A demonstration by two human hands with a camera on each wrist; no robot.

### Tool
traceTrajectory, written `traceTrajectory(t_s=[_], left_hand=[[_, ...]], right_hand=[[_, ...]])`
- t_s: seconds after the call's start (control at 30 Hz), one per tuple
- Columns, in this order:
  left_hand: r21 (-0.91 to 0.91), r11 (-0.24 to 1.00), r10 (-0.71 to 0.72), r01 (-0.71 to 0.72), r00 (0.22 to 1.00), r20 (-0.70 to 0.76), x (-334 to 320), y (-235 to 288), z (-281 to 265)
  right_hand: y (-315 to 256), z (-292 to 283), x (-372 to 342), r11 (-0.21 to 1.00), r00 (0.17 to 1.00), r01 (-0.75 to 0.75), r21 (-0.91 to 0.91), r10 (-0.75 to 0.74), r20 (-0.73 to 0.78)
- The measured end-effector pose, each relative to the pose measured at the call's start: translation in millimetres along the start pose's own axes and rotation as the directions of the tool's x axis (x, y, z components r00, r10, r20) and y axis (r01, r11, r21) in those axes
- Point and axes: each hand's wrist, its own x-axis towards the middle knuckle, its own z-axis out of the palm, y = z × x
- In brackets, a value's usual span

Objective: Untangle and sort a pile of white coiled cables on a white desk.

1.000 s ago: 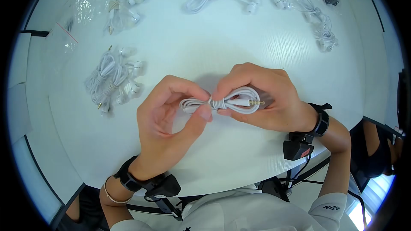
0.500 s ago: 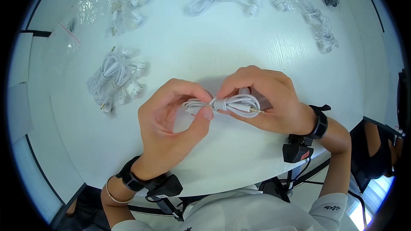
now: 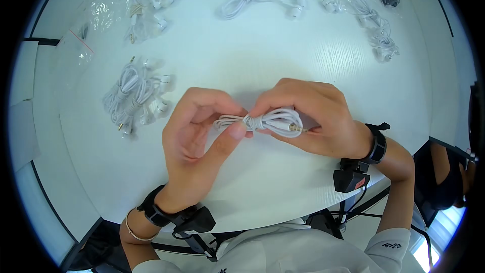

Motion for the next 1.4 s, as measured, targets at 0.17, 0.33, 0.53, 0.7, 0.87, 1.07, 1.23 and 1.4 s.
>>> traceTrajectory(t_s=[0.17, 0.33, 0.53, 0.7, 0.87, 1.07, 1.23, 1.4], left_hand=[[0.065, 0.997, 0.026, -0.030, 0.998, 0.063, -0.1, 0.7, -3.5], [0.098, 0.994, 0.037, -0.041, 0.998, 0.045, -1.2, 1.0, -1.3], [0.127, 0.990, 0.055, -0.058, 0.998, 0.028, -0.6, 1.8, 0.3], [0.122, 0.990, 0.075, -0.074, 0.997, -0.007, -1.3, -0.4, 1.8], [0.158, 0.981, 0.115, -0.115, 0.993, 0.013, -1.2, -1.2, 0.8], [0.173, 0.977, 0.125, -0.124, 0.992, 0.005, -1.9, -2.3, 1.2], [0.166, 0.981, 0.102, -0.103, 0.995, 0.010, -2.0, -3.2, 1.2], [0.157, 0.981, 0.114, -0.118, 0.993, 0.031, -2.5, -2.7, -0.1]], right_hand=[[3.5, -0.8, -0.1, 0.994, 0.997, 0.081, -0.074, -0.081, -0.002], [3.9, 0.8, -1.0, 0.983, 0.992, 0.120, -0.140, -0.122, -0.009], [5.5, 0.3, 0.1, 0.984, 0.992, 0.122, -0.133, -0.124, -0.006], [4.5, 1.3, -0.2, 0.991, 0.997, 0.080, -0.103, -0.082, -0.014], [3.5, 2.0, -0.7, 0.995, 0.998, 0.064, -0.082, -0.066, -0.026], [0.6, -5.2, 0.7, 0.999, 0.997, 0.016, -0.033, -0.013, 0.075], [1.1, -2.1, -0.7, 0.995, 0.997, -0.060, 0.078, 0.056, 0.046], [0.7, -1.5, -0.7, 0.970, 0.991, -0.133, 0.204, 0.125, 0.052]])
